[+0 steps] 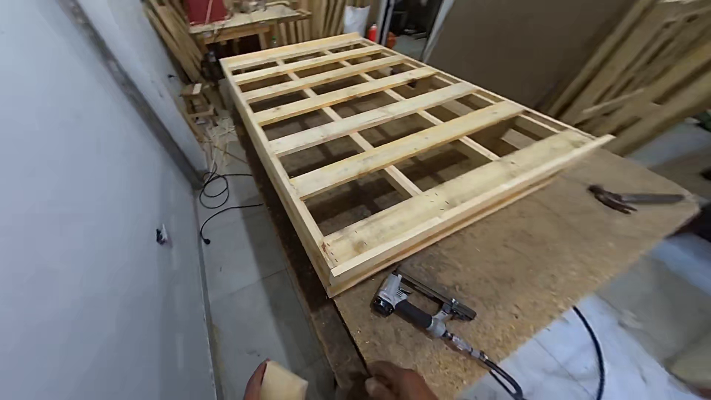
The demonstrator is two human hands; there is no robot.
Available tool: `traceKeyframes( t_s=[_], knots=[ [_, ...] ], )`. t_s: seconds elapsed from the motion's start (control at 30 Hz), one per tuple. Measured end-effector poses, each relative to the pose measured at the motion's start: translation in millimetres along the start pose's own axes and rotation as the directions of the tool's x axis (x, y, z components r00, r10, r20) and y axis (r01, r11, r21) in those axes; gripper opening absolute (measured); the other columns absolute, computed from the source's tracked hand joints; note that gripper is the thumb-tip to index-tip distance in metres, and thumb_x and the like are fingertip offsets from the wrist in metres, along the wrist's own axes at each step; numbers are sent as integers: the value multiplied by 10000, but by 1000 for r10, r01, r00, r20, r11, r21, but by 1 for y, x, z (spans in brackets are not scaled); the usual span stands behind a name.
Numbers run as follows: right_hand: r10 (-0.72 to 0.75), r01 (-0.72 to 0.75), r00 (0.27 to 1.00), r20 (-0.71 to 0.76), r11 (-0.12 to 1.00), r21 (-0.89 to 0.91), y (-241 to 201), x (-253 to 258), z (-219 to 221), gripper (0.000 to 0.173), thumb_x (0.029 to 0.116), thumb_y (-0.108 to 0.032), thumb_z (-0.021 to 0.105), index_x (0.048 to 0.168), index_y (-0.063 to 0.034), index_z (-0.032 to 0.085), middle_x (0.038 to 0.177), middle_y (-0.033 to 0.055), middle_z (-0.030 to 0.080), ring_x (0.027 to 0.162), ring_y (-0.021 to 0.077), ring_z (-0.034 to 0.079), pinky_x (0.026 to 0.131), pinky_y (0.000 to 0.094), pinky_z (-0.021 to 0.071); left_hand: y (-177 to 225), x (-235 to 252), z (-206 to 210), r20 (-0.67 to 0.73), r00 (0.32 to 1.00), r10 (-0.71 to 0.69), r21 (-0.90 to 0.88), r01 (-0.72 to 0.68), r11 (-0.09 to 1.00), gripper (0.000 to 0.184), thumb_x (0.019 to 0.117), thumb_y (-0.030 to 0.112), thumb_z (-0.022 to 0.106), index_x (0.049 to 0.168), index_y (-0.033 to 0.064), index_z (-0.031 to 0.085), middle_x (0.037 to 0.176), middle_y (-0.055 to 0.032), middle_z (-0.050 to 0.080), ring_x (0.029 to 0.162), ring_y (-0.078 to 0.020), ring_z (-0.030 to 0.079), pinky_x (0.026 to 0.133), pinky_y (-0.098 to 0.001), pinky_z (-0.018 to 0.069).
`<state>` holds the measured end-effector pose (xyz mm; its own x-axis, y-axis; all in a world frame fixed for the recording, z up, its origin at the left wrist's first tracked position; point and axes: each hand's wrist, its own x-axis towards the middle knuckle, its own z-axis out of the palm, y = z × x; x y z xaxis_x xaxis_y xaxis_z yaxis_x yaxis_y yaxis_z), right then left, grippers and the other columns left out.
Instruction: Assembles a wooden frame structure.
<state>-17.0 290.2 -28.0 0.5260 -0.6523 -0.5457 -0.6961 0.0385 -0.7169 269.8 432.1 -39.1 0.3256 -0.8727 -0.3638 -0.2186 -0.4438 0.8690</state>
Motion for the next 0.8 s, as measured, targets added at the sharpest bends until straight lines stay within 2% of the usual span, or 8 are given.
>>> traceKeyframes(
  t_s=[0.07,0.17,0.27,0.43,0.5,0.6,0.67,0.8],
  knots=[
    [-111,103,993,37,981,164,-13,-2,32,485,1046,-380,562,1350,-7,619,1171,182,721,1063,314,710,988,549,540,27,19,6,89,995,40,-34,-37,999,927,859,370,754,1525,-105,318,1417,-305,528,1267,-333,586,1076,-487,489],
    [-159,175,985,-75,906,384,-28,10,54,475,1036,-368,589,1368,-29,600,1142,119,737,1003,240,731,945,484,592,55,44,28,159,987,12,-215,22,976,557,958,134,625,1438,-81,441,1249,-220,644,1094,-267,679,951,-455,582],
    [-28,139,975,-220,850,509,-33,23,46,342,1018,-288,601,1257,-44,623,1004,77,733,860,194,730,807,421,625,62,64,48,201,979,-28,-355,100,930,430,884,13,642,1291,-69,531,1114,-168,700,987,-248,713,865,-425,620],
    [78,144,915,-395,853,502,-27,39,22,364,995,-272,633,1305,-81,623,1112,41,727,948,137,720,863,363,615,74,95,48,349,935,-57,-276,160,948,386,815,-3,730,1172,-67,596,990,-172,734,870,-258,734,793,-416,633],
    [85,113,903,-421,899,423,-30,45,20,493,949,-258,682,1400,-86,584,1296,79,661,1076,168,691,944,381,591,77,109,48,382,923,-50,-274,165,947,360,815,0,749,1136,-72,602,975,-189,736,844,-278,739,769,-426,641],
    [165,-55,916,-366,954,294,-51,54,19,916,813,-368,832,1561,-90,382,1535,168,430,1309,278,559,1048,454,529,79,135,48,417,909,-19,-211,117,970,320,799,20,771,1064,-56,609,917,-166,729,801,-262,736,740,-417,644],
    [251,-150,886,-391,951,271,-62,68,24,1079,737,-442,875,1595,-101,317,1553,179,402,1348,319,520,1059,499,511,80,154,47,445,895,22,-172,61,983,310,763,-8,801,1019,-45,629,882,-146,724,772,-234,726,721,-388,638],
    [318,-164,804,-503,931,327,-74,98,29,1052,754,-442,862,1577,-65,324,1529,173,452,1349,300,533,1082,482,497,82,192,36,581,802,141,-145,-69,987,341,777,-22,807,1093,-40,679,976,-121,745,857,-197,737,785,-354,643]
  ],
)
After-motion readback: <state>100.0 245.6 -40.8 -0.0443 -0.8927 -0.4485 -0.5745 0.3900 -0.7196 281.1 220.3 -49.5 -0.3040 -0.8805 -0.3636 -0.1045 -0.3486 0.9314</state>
